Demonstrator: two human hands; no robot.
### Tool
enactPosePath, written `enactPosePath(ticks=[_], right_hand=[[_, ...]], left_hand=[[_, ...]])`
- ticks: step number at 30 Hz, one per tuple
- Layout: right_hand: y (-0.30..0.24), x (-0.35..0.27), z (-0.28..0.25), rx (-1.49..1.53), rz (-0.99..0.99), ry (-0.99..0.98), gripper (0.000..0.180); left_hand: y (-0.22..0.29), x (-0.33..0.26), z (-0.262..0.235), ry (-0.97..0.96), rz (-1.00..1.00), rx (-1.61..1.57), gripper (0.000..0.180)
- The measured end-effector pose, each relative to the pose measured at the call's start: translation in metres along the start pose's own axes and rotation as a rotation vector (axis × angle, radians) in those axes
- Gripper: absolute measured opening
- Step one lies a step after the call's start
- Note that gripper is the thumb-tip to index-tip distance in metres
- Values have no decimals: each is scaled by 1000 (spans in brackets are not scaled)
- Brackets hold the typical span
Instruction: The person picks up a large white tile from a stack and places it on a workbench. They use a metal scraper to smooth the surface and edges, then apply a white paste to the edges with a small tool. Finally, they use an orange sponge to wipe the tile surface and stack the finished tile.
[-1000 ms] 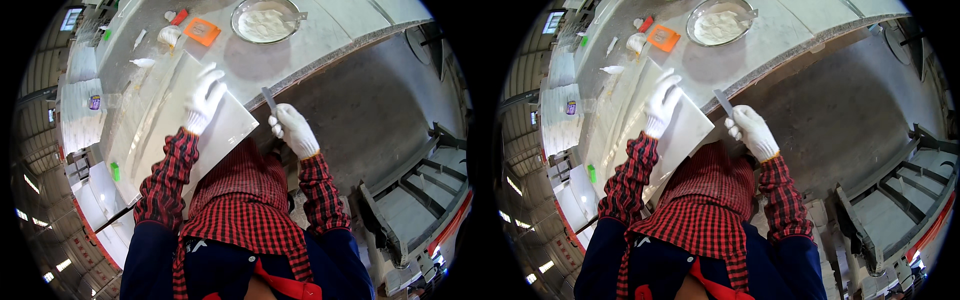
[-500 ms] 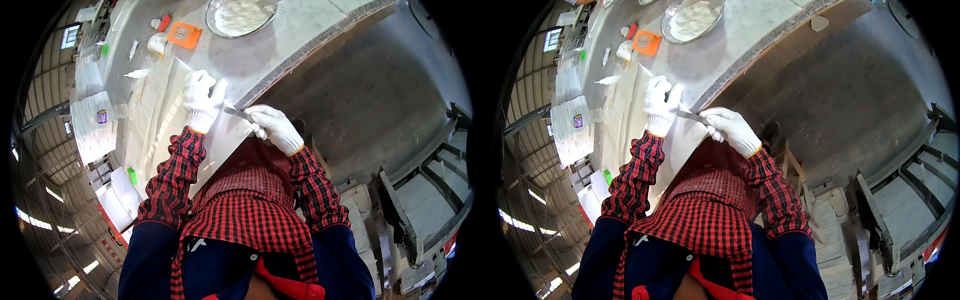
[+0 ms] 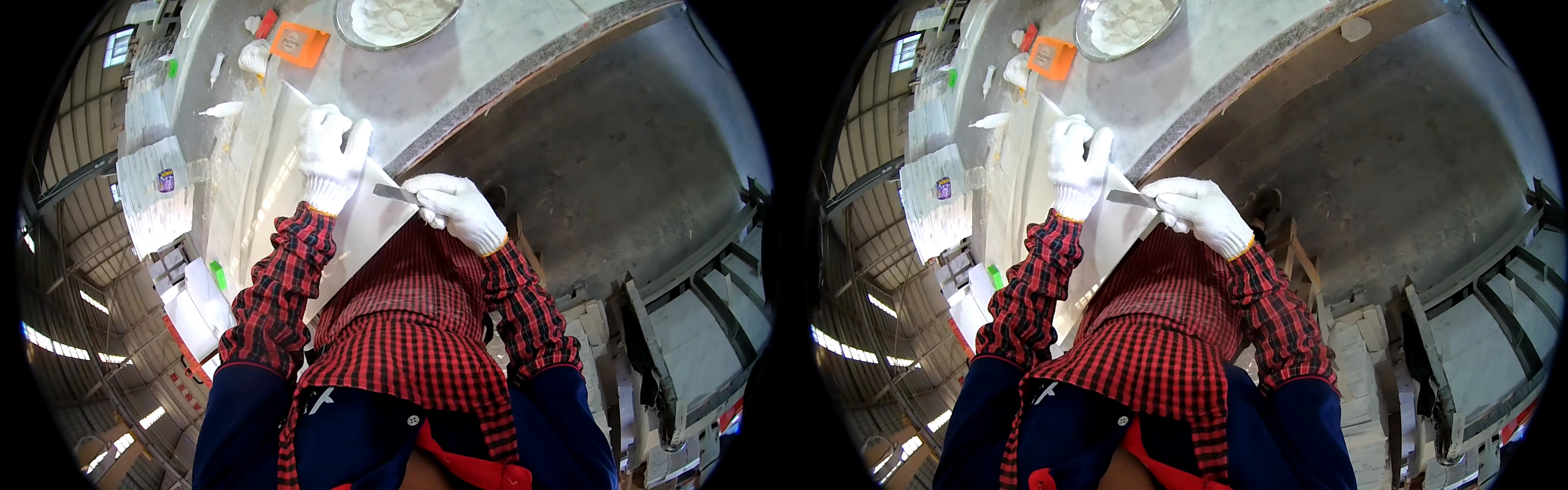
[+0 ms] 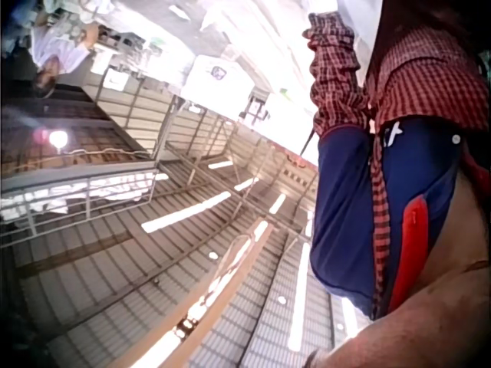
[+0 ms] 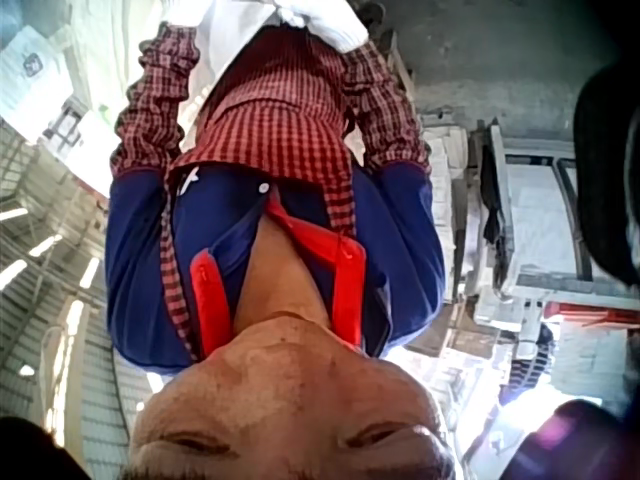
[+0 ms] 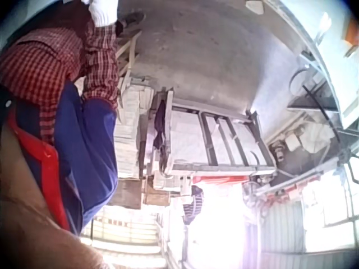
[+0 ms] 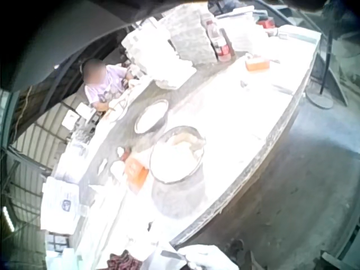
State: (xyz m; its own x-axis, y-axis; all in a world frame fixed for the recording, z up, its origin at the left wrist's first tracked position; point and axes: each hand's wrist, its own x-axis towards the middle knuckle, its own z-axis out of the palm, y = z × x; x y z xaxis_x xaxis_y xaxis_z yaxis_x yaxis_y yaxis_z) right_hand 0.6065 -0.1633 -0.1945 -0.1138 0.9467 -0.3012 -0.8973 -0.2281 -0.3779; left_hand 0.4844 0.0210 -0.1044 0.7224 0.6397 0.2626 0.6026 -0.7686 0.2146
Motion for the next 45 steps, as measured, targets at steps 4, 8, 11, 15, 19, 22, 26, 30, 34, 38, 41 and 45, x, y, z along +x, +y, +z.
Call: enactPosePath(ticks=[4, 8, 11, 15, 19, 22, 26, 30, 34, 38, 41, 45], right_hand=[[-1, 2, -2, -16, 19, 0, 26], [-1, 1, -4, -25, 27, -4, 28], [8, -3, -12, -11, 19, -19, 29], [18, -6, -22, 44, -30, 3, 29], [9, 5, -15, 61, -35, -6, 28], [3, 11, -5, 19, -25, -15, 29], [4, 4, -6, -7, -42, -31, 30], [4, 6, -9, -26, -45, -16, 26], [2, 14, -5, -35, -51, -15, 26], [12, 6, -13, 41, -60, -45, 27], [2, 12, -13, -57, -54, -49, 26], [5, 10, -14, -49, -63, -54, 26]], left_hand=[[-4, 1, 1, -6, 20, 21, 25], [1, 2, -2, -13, 26, 33, 24], [0, 0, -1, 27, 65, 17, 21], [-5, -1, -2, -39, 36, 1, 17], [-4, 0, 2, 20, 175, 104, 16], [-10, -4, 2, -33, 269, 251, 16], [-6, 1, -2, -26, 162, 107, 16], [-5, 0, 1, 55, 174, 35, 17], [2, 3, -1, 21, 125, 34, 18], [-6, 3, -1, 22, 139, 28, 19], [-8, 1, 2, -38, 161, 91, 19], [1, 2, 0, 13, 93, 22, 19]])
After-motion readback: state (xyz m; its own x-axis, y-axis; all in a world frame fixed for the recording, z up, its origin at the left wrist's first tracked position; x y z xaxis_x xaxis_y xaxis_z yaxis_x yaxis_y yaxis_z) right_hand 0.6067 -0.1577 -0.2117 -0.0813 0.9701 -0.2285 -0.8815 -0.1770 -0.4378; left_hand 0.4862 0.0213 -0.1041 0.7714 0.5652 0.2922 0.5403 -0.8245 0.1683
